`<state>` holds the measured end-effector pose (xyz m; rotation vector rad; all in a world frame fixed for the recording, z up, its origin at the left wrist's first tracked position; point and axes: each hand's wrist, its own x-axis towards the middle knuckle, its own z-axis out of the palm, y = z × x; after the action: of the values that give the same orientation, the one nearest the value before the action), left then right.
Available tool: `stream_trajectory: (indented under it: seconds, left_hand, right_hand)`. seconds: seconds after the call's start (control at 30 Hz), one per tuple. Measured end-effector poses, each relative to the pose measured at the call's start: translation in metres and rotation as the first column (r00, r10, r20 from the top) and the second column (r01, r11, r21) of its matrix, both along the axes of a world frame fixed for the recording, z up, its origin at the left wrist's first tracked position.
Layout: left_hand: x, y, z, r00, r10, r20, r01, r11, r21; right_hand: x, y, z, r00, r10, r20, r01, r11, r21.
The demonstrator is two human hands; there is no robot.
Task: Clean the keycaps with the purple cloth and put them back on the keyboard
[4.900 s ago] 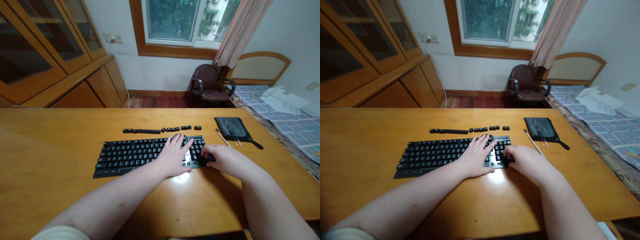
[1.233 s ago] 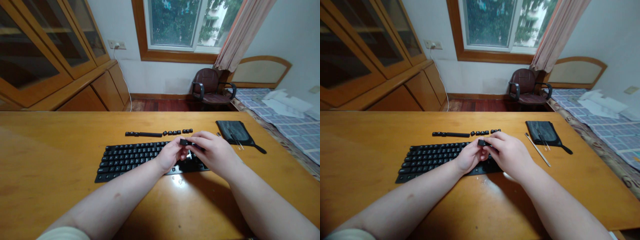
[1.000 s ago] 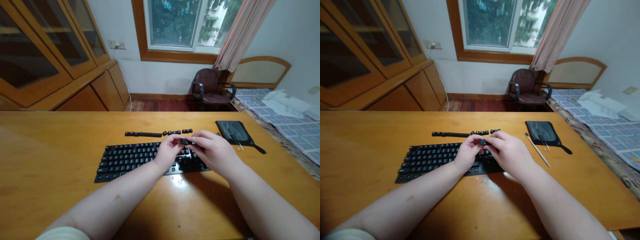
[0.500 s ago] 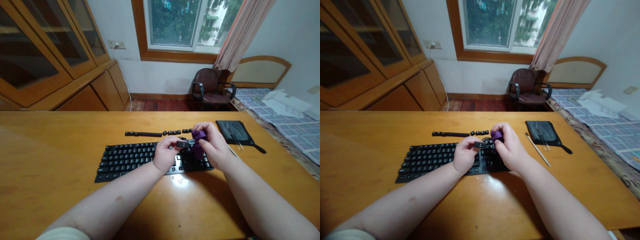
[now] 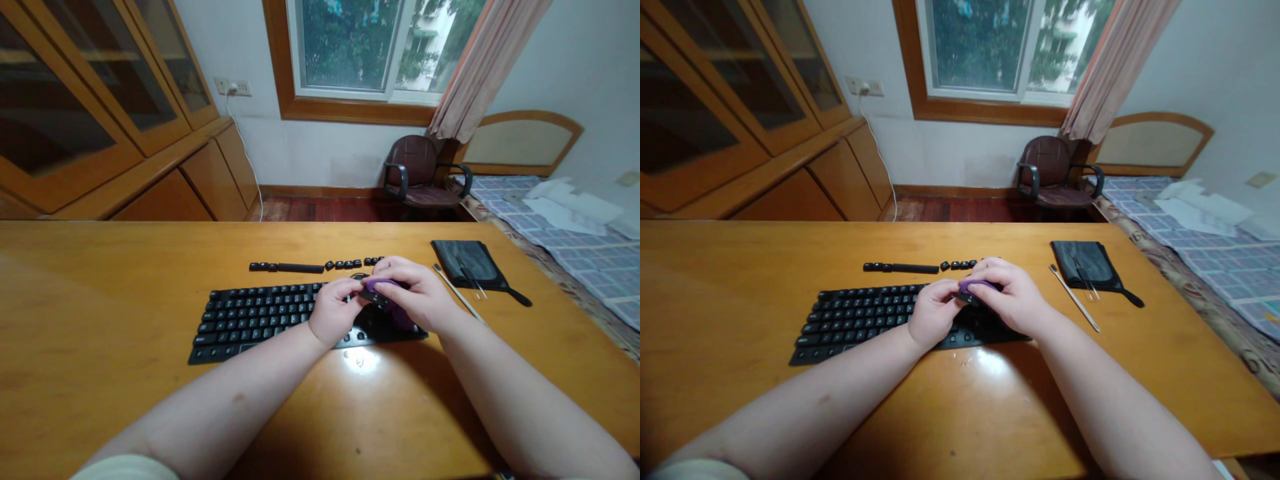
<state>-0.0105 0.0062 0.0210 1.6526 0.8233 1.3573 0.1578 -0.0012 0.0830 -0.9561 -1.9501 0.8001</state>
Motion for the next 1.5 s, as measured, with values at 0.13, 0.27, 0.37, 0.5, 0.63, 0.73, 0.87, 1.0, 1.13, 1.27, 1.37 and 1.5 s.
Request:
stream_trajectory:
  seconds: [0.13,0.27,0.37,0.5,0.63,0.73,0.87,1.0,1.13,1.27,1.37,1.5]
  left_hand:
    - [-0.001,-0.001,0.001,0.999,-0.034,0.001,0.033,0.999,0.026]
    - [-0.001,-0.002,0.003,0.998,0.01,0.07,-0.008,0.999,-0.035]
    - [0.0,-0.001,0.003,0.986,0.072,0.149,-0.056,0.992,-0.109]
    - [0.002,-0.001,0.004,0.97,0.14,0.196,-0.107,0.98,-0.17]
    - [0.003,-0.008,0.009,0.994,0.011,0.111,-0.005,0.998,-0.055]
    - [0.004,-0.014,0.01,0.997,-0.067,0.031,0.066,0.997,0.032]
    - [0.004,-0.013,0.004,0.984,0.155,0.088,-0.155,0.988,-0.005]
    - [0.003,-0.009,0.001,0.964,0.177,0.197,-0.181,0.983,0.005]
    - [0.003,-0.01,0.003,0.968,0.156,0.198,-0.165,0.986,0.027]
    - [0.002,-0.008,0.002,0.965,0.147,0.217,-0.159,0.986,0.041]
    - [0.001,-0.005,0.0,0.965,0.166,0.202,-0.182,0.981,0.066]
    - [-0.001,-0.004,0.0,0.969,0.226,0.101,-0.237,0.964,0.124]
  right_hand:
    - [0.004,0.002,0.0,0.997,0.074,-0.012,-0.073,0.997,0.035]
    - [0.008,0.004,-0.003,0.995,0.062,-0.075,-0.055,0.994,0.096]
    - [0.009,0.005,-0.01,0.99,0.017,-0.142,0.005,0.988,0.154]
    - [0.004,0.004,-0.019,0.968,-0.069,-0.241,0.102,0.987,0.128]
    - [-0.002,0.007,-0.026,0.945,-0.109,-0.309,0.124,0.992,0.031]
    - [-0.002,0.008,-0.03,0.906,-0.242,-0.347,0.254,0.967,-0.012]
    - [-0.004,-0.002,-0.03,0.838,-0.371,-0.401,0.46,0.874,0.154]
    - [-0.015,-0.023,-0.025,0.924,-0.342,-0.173,0.383,0.841,0.382]
    - [-0.023,-0.03,-0.024,0.92,-0.369,-0.132,0.39,0.826,0.406]
    - [-0.02,-0.019,-0.028,0.905,-0.386,-0.18,0.425,0.838,0.342]
    - [-0.016,-0.01,-0.033,0.861,-0.422,-0.282,0.496,0.82,0.286]
    - [-0.012,-0.017,-0.032,0.879,-0.365,-0.308,0.47,0.778,0.417]
